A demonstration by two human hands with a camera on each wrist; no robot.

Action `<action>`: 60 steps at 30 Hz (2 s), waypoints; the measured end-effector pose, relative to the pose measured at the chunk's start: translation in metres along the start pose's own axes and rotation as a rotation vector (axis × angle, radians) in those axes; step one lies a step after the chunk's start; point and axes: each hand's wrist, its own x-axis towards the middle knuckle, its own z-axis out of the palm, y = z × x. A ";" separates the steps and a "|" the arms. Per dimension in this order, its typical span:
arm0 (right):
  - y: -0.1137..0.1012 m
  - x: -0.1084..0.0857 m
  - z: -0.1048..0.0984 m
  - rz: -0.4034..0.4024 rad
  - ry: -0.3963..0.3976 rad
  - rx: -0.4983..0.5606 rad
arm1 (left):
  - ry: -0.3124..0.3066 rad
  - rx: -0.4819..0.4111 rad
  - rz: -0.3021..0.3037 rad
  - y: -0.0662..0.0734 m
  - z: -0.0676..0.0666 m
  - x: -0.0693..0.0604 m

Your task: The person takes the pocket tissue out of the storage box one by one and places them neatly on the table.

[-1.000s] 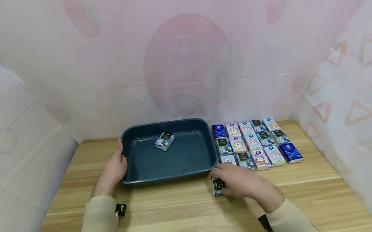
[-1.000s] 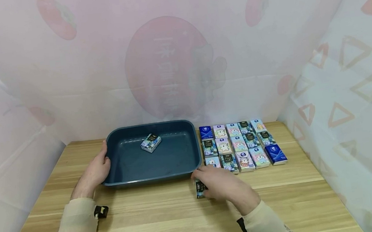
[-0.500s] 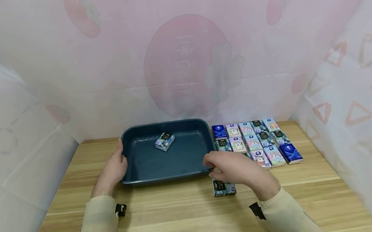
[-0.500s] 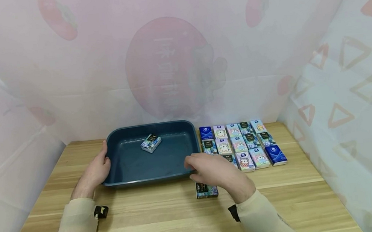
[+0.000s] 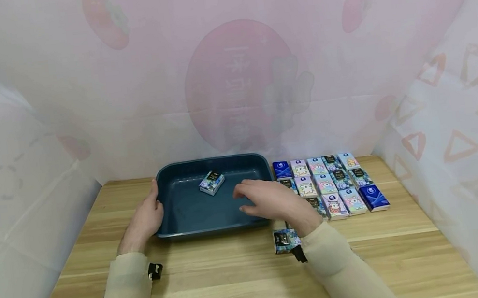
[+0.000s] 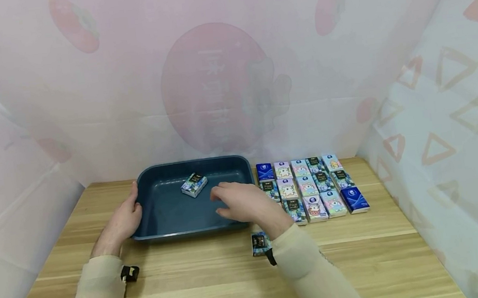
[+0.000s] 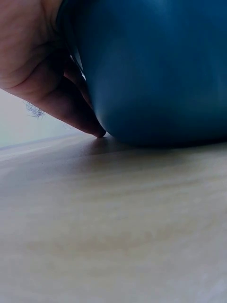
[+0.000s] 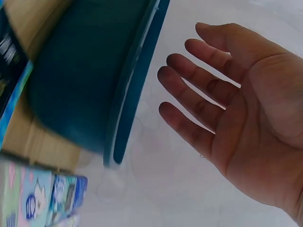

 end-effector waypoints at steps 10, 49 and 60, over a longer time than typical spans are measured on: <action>-0.009 0.043 0.007 0.042 0.013 -0.034 | 0.002 0.016 -0.003 -0.001 0.000 0.000; -0.012 0.141 0.077 0.193 -0.042 -0.146 | 0.004 0.032 -0.001 -0.001 0.001 0.001; -0.012 0.133 0.070 0.221 0.021 -0.056 | 0.007 0.034 -0.005 0.001 0.000 0.000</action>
